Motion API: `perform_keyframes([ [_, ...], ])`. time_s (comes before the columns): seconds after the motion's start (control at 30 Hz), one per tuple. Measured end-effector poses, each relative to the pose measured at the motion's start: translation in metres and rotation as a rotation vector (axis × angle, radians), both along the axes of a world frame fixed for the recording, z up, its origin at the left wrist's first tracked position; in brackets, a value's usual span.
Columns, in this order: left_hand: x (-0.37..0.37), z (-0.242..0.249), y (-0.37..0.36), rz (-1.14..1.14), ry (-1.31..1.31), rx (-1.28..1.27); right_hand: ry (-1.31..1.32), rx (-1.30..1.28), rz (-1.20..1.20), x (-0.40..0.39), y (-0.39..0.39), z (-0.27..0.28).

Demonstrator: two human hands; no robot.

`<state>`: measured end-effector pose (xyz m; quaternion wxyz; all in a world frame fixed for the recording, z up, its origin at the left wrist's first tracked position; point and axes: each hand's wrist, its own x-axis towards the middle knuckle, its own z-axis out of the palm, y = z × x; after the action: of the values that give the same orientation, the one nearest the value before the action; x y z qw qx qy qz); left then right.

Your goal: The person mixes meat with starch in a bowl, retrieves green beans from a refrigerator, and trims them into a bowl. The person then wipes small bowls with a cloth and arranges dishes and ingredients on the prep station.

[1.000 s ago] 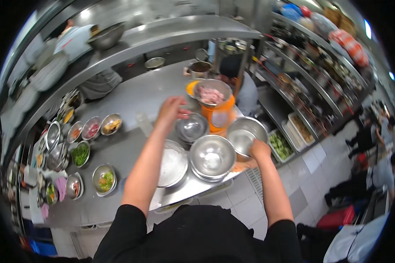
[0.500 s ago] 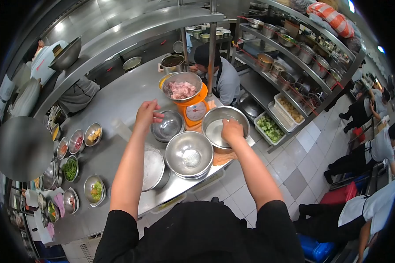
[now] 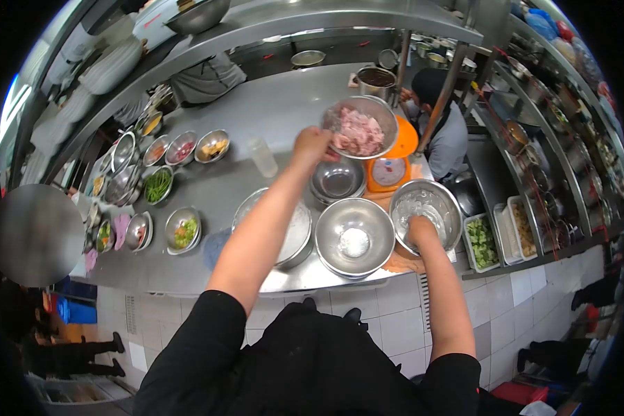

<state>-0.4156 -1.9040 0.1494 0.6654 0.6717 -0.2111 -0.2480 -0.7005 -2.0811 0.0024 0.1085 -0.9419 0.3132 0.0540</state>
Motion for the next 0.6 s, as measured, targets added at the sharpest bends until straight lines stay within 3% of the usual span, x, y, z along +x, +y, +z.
perform_keyframes([
  [0.07,0.007,0.018,0.058,0.045,-0.011,-0.062,0.209,-0.025,0.084,0.004,0.001,-0.004],
  [0.17,0.016,0.039,0.163,0.192,-0.05,-0.024,0.133,0.034,-0.013,0.007,0.004,0.0],
  [0.2,0.025,0.037,0.198,0.241,-0.083,0.016,0.11,0.036,0.051,0.009,0.007,0.01],
  [0.3,0.05,0.016,0.286,0.382,-0.08,0.118,0.147,0.059,0.041,0.012,0.022,0.039],
  [0.4,0.093,-0.038,0.349,0.406,0.003,0.219,0.06,-0.006,-0.02,0.013,0.019,0.027],
  [0.5,0.128,-0.08,0.373,0.349,0.082,0.285,-0.027,-0.058,-0.01,0.002,0.003,-0.003],
  [0.6,0.161,-0.103,0.382,0.213,0.118,0.314,0.064,-0.17,-0.057,-0.006,-0.022,-0.025],
])
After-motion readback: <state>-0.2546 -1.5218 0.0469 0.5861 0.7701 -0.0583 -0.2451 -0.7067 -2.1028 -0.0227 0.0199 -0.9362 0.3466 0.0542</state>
